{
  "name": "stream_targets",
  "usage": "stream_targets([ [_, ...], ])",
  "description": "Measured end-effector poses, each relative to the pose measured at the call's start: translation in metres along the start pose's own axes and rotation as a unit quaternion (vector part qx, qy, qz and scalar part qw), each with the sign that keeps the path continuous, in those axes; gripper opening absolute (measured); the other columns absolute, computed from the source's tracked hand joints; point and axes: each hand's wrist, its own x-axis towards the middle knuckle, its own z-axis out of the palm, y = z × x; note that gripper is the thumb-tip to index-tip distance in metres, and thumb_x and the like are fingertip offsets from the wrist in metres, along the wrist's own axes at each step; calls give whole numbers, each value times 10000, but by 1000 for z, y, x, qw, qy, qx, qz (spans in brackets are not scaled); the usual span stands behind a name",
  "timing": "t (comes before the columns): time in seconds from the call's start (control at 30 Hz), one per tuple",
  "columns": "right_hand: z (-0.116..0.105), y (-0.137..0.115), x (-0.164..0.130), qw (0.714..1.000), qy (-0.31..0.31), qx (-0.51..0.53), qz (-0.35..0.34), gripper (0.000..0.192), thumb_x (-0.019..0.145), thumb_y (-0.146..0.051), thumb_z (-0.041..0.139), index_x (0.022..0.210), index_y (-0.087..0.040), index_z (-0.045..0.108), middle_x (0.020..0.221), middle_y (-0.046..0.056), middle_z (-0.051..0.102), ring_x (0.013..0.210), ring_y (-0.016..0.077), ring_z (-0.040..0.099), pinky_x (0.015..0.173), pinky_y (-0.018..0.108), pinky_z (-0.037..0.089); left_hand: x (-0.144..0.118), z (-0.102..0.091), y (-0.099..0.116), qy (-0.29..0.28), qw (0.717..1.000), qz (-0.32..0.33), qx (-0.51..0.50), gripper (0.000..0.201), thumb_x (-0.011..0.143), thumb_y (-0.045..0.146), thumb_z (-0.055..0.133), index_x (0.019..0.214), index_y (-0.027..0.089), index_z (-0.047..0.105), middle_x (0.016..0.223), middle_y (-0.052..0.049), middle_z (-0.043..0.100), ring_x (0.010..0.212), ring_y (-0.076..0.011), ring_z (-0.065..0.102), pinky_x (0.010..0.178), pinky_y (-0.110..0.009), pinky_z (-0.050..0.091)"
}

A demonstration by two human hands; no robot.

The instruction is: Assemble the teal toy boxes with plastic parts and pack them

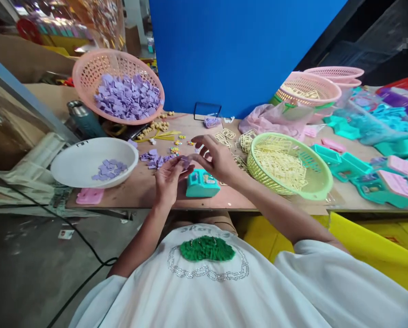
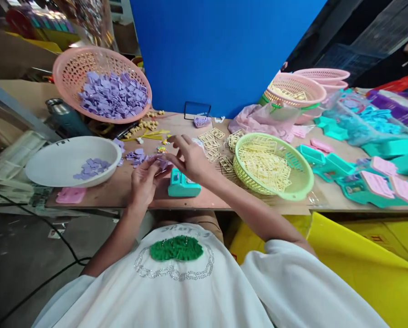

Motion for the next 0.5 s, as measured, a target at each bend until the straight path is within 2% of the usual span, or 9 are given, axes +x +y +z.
stream_targets([
  [0.07, 0, -1, -22, 991, 47, -85, -97, 406, 1056, -450, 663, 1387, -214, 669, 1323, 154, 706, 1184, 278, 707, 1026, 455, 621, -6, 5, -6, 2, 999, -23, -28, 565, 665, 558, 989, 1013, 174, 765, 920, -28, 832, 757, -157, 802, 748, -266, 674],
  [0.17, 1, 1, -42, 980, 45, -117, -152, 367, 1087, -359, 603, 1428, -242, 671, 1366, 157, 712, 1261, 290, 688, 1085, 509, 598, -12, 11, -10, -3, 999, -34, -23, 514, 676, 543, 987, 968, 178, 773, 882, -21, 820, 743, -138, 785, 713, -229, 638],
  [0.3, 1, 4, -50, 985, 53, -59, -154, 416, 1066, -344, 647, 1473, -254, 665, 1360, 144, 726, 1245, 264, 712, 1058, 455, 615, -13, 12, -11, -13, 1000, -13, 20, 509, 665, 544, 993, 928, 162, 783, 877, -28, 815, 792, -138, 767, 775, -234, 623],
  [0.37, 2, 8, -52, 988, 68, -17, -141, 406, 1044, -326, 682, 1443, -246, 699, 1315, 142, 747, 1208, 253, 731, 1029, 421, 621, -13, 5, -13, -29, 997, -7, 69, 505, 741, 580, 940, 978, 159, 790, 938, -52, 821, 843, -155, 770, 798, -247, 620],
  [0.43, 4, 17, -56, 991, 80, 20, -104, 362, 1023, -335, 714, 1371, -243, 755, 1273, 139, 772, 1171, 251, 750, 1024, 418, 619, -13, -9, -19, -47, 989, 13, 141, 533, 815, 602, 878, 1108, 165, 788, 1143, -99, 815, 1037, -205, 776, 912, -287, 623],
  [0.5, 7, 30, -60, 994, 67, 59, -61, 339, 1010, -380, 736, 1317, -248, 791, 1256, 135, 789, 1169, 258, 759, 1031, 427, 617, -15, -25, -29, -76, 972, 44, 220, 650, 822, 592, 878, 1303, 179, 737, 1412, -143, 728, 1326, -272, 688, 1105, -351, 573],
])
